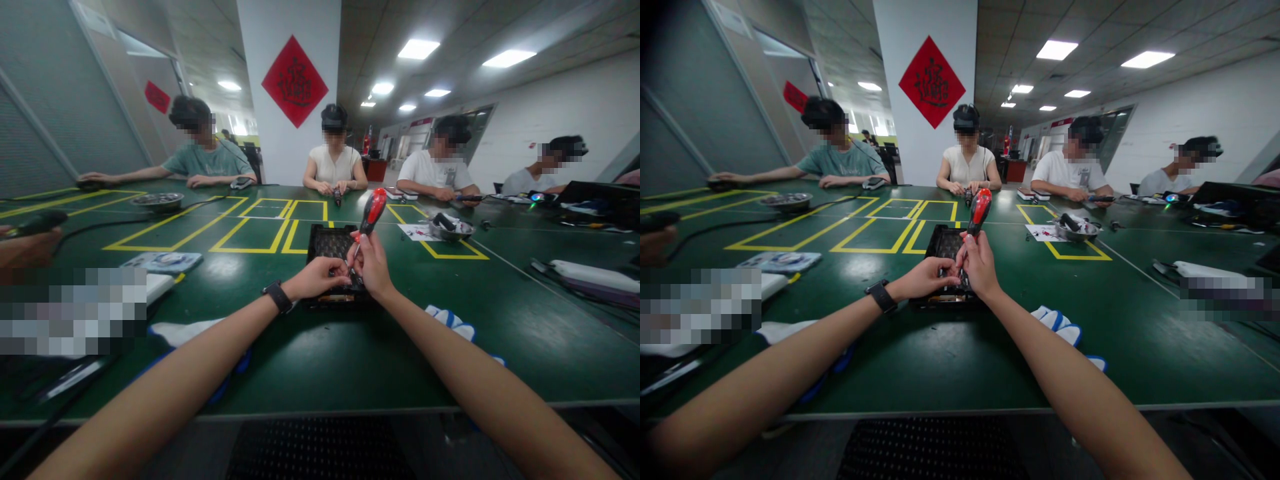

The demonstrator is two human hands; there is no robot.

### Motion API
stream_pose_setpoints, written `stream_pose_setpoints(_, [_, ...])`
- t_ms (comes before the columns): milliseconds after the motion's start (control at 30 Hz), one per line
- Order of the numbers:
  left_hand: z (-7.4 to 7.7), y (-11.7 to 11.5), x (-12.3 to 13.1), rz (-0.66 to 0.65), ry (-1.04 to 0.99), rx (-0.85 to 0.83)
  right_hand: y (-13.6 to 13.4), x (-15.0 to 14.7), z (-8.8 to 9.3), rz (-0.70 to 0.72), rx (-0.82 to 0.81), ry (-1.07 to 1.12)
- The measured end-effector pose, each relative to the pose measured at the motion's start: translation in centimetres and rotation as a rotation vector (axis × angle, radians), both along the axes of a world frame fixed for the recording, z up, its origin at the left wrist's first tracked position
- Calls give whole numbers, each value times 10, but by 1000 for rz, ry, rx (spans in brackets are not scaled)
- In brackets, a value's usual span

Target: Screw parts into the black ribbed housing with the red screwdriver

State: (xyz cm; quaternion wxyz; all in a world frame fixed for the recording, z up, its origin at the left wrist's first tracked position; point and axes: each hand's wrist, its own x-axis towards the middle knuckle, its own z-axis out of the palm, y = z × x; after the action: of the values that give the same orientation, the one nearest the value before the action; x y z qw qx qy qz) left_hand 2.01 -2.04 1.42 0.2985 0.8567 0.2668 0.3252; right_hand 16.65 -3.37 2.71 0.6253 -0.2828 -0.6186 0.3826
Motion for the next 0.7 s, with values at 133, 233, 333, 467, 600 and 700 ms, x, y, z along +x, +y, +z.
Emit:
stream_pose_setpoints(133, [2,0,-1,-61,4,-29,0,0,-1,31,-30,-17])
stream_pose_setpoints(233, [2,0,0,-52,16,-30,-1,-1,-1,20,-14,-22])
stream_pose_setpoints(333, [-1,1,1,28,3,-9,-2,-1,0,3,13,-15])
stream_pose_setpoints(467, [-4,3,0,30,-3,-22,-2,-1,1,16,12,2])
stream_pose_setpoints(600, [-1,2,-1,-40,6,-39,-1,-1,1,40,-18,-3])
stream_pose_setpoints(700, [2,0,0,-75,11,-34,-2,0,0,50,-34,-19])
